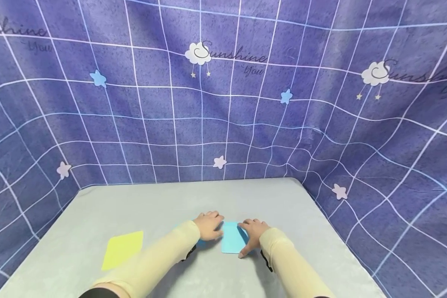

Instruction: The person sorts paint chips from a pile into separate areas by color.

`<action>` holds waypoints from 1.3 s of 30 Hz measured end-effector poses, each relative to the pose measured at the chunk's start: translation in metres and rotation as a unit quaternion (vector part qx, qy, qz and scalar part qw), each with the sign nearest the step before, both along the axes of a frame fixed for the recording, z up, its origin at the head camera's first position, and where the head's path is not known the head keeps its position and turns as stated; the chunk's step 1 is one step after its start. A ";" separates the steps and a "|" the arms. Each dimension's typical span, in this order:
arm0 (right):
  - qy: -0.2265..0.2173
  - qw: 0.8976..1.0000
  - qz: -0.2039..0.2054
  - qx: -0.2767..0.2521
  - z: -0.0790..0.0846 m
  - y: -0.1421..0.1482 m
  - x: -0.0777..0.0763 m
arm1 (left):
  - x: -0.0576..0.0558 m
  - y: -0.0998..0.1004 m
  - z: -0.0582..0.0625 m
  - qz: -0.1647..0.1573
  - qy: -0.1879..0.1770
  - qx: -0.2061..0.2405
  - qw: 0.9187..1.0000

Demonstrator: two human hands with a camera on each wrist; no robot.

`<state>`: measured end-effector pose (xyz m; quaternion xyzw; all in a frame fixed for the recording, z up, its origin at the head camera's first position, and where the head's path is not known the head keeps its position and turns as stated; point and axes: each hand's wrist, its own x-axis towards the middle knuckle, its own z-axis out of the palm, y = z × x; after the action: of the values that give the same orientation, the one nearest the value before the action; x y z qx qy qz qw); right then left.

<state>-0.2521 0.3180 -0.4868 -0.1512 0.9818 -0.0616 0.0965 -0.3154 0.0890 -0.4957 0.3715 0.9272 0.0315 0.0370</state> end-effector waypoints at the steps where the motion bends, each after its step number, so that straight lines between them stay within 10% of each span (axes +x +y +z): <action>1: 0.001 1.000 0.004 -0.001 0.001 -0.004 -0.002 | -0.004 -0.008 -0.001 0.011 0.005 0.003 1.000; 8: 0.003 0.999 0.050 0.001 0.007 -0.035 -0.016 | -0.019 -0.059 -0.003 0.083 -0.026 -0.003 0.996; 24: 0.018 0.992 0.121 -0.014 -0.004 -0.124 -0.040 | 0.004 -0.123 -0.004 0.101 -0.019 -0.040 0.994; 39: 0.012 0.990 0.137 -0.035 -0.007 -0.142 -0.043 | 0.012 -0.128 -0.003 0.106 -0.024 -0.013 0.994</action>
<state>-0.2953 0.1761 -0.4940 -0.2887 0.9501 -0.0807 0.0864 -0.3034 -0.0390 -0.4983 0.2699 0.9605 0.0318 0.0603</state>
